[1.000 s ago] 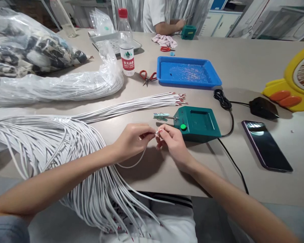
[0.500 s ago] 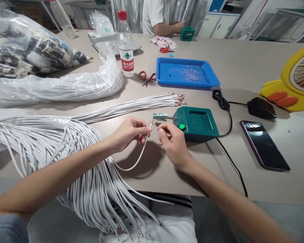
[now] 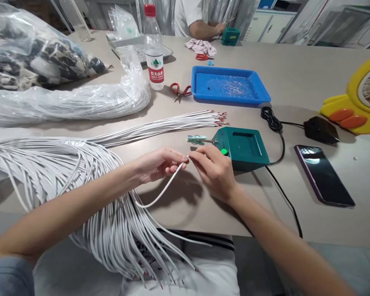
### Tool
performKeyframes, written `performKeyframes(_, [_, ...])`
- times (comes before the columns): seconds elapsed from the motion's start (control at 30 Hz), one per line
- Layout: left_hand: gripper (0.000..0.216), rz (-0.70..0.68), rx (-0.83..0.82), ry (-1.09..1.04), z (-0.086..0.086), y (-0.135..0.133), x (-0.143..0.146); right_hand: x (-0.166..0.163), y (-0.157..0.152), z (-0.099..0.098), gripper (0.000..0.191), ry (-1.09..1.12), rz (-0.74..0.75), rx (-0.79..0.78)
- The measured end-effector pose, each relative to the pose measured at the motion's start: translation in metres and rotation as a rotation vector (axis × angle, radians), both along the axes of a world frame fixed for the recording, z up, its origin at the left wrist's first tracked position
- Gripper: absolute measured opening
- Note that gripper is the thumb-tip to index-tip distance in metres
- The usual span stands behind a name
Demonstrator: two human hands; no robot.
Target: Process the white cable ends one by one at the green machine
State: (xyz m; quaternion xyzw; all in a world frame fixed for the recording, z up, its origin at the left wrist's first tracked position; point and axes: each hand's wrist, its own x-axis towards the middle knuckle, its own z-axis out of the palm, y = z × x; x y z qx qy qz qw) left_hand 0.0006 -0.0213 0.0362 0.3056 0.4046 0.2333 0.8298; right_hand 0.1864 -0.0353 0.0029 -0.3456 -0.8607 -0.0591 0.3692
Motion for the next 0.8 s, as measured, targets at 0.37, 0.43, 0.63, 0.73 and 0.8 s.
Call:
performKeyframes(0.37, [0.014, -0.016, 0.807, 0.409, -0.011, -0.017, 0.007, -0.007, -0.009, 0.001, 0.011, 0.422, -0.001, -0.551])
performKeyframes(0.43, [0.010, 0.026, 1.149, 0.623, -0.015, -0.016, 0.005, -0.008, -0.009, 0.007, 0.012, 0.631, 0.050, -0.937])
performKeyframes(0.63, [0.011, 0.015, 1.395, 0.807, -0.019, -0.007, -0.005, -0.007, -0.003, 0.019, 0.023, 1.058, 0.251, -1.827])
performKeyframes(0.73, [0.007, 0.166, 1.195, 0.677, -0.015, 0.000, -0.003, -0.013, -0.011, 0.020, 0.023, 1.007, 0.245, -1.768])
performKeyframes(0.8, [0.007, 0.235, 0.894, 0.513, -0.015, 0.007, -0.001, -0.018, -0.019, 0.021, 0.021, 0.842, 0.126, -1.487])
